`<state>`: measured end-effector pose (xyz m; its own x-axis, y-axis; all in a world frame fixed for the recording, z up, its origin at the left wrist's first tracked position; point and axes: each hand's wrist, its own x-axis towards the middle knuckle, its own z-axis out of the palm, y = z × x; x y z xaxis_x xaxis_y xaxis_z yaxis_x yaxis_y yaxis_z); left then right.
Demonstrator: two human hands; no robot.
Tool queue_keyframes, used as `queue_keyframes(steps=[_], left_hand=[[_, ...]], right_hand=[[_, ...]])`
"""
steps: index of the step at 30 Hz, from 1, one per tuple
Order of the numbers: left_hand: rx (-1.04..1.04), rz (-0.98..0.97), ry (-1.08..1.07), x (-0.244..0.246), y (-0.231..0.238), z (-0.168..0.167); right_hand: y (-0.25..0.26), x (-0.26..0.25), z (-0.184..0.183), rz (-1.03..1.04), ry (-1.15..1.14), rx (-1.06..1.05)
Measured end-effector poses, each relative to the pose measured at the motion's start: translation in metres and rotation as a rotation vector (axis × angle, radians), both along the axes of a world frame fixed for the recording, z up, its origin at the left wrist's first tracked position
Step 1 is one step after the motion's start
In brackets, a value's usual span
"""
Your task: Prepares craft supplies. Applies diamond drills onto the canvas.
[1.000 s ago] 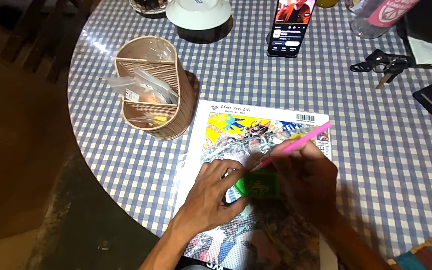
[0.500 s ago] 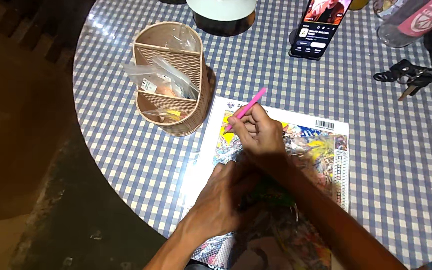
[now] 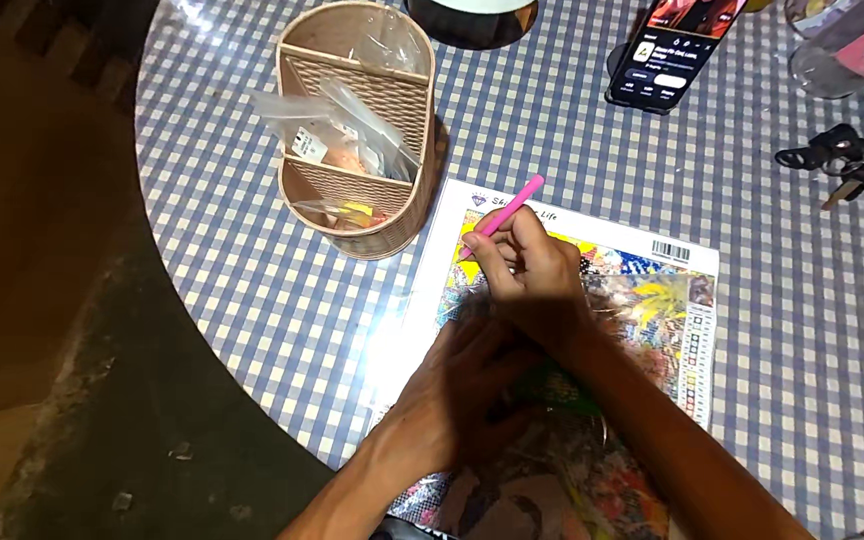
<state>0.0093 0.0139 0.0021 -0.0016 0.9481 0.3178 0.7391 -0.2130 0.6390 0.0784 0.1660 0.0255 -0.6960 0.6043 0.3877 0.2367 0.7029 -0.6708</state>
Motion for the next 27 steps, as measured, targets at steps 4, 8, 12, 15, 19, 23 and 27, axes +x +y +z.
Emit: queue_keyframes(steps=[4,8,12,15,19,23,27], left_hand=[[0.011,0.000,0.015,0.0002,0.0004,0.0000],[0.002,0.004,0.023,0.0005,0.0004,0.0005],[-0.005,0.006,0.027,0.0008,0.0001,0.0004],[-0.011,0.007,0.034,0.0009,0.0003,0.0006],[-0.007,0.003,0.036,0.0003,0.0003,0.0013],[-0.014,0.004,0.035,0.0003,0.0003,0.0017],[-0.015,0.007,0.025,0.0006,0.0001,0.0016]], right_hand=[[-0.0004,-0.0004,-0.0010,-0.010,0.000,0.015],[0.0003,-0.0012,-0.0020,-0.018,0.001,0.052],[0.0005,-0.0018,-0.0025,-0.012,0.007,0.055],[0.0002,-0.0021,-0.0026,-0.014,-0.007,0.064],[0.0001,-0.0021,-0.0021,-0.009,-0.014,0.080],[-0.0004,-0.0024,-0.0023,-0.003,-0.024,0.104],[-0.0006,-0.0028,-0.0002,0.030,-0.057,0.193]])
